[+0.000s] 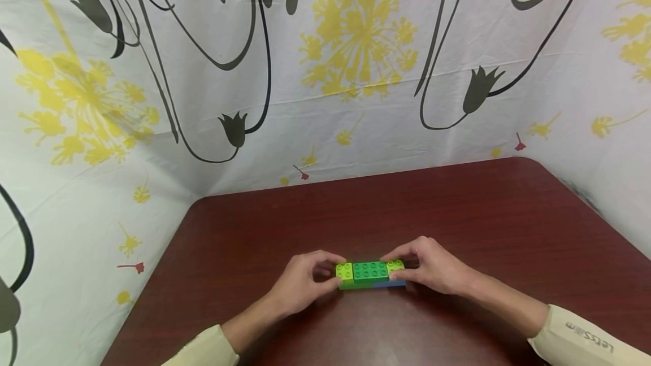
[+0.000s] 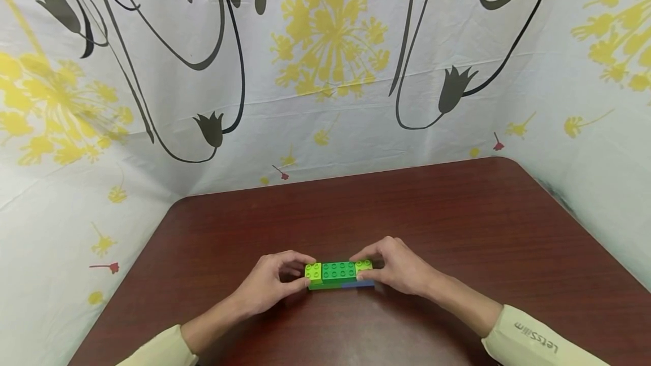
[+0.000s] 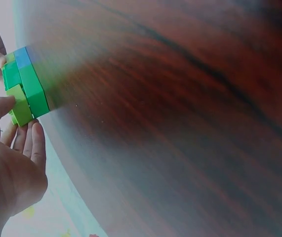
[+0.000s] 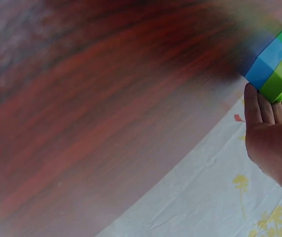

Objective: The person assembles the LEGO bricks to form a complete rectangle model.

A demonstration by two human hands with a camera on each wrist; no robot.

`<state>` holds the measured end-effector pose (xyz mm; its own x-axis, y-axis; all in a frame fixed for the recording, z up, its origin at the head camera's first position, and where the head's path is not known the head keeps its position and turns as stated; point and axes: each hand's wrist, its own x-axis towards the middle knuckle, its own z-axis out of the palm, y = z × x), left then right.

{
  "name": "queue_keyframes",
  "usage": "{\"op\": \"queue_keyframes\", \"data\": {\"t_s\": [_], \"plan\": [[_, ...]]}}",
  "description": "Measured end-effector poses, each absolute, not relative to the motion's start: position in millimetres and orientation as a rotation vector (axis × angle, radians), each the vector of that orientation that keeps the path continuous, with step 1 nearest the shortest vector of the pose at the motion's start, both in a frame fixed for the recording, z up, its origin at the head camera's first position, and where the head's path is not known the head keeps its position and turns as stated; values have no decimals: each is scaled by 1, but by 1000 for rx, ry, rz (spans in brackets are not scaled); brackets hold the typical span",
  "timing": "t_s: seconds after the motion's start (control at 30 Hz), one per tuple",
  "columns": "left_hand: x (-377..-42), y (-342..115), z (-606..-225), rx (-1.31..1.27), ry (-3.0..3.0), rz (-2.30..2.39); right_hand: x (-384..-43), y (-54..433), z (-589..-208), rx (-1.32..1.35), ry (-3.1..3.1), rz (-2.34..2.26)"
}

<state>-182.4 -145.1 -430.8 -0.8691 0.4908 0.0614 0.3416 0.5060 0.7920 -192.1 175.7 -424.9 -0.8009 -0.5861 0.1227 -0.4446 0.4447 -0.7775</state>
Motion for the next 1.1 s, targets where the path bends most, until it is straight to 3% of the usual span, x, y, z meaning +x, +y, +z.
{"op": "queue_keyframes", "data": {"t_s": [1.1], "plan": [[-186, -144, -430, 710, 2563, 1278, -190, 172, -422, -886, 2542, -1286]]}}
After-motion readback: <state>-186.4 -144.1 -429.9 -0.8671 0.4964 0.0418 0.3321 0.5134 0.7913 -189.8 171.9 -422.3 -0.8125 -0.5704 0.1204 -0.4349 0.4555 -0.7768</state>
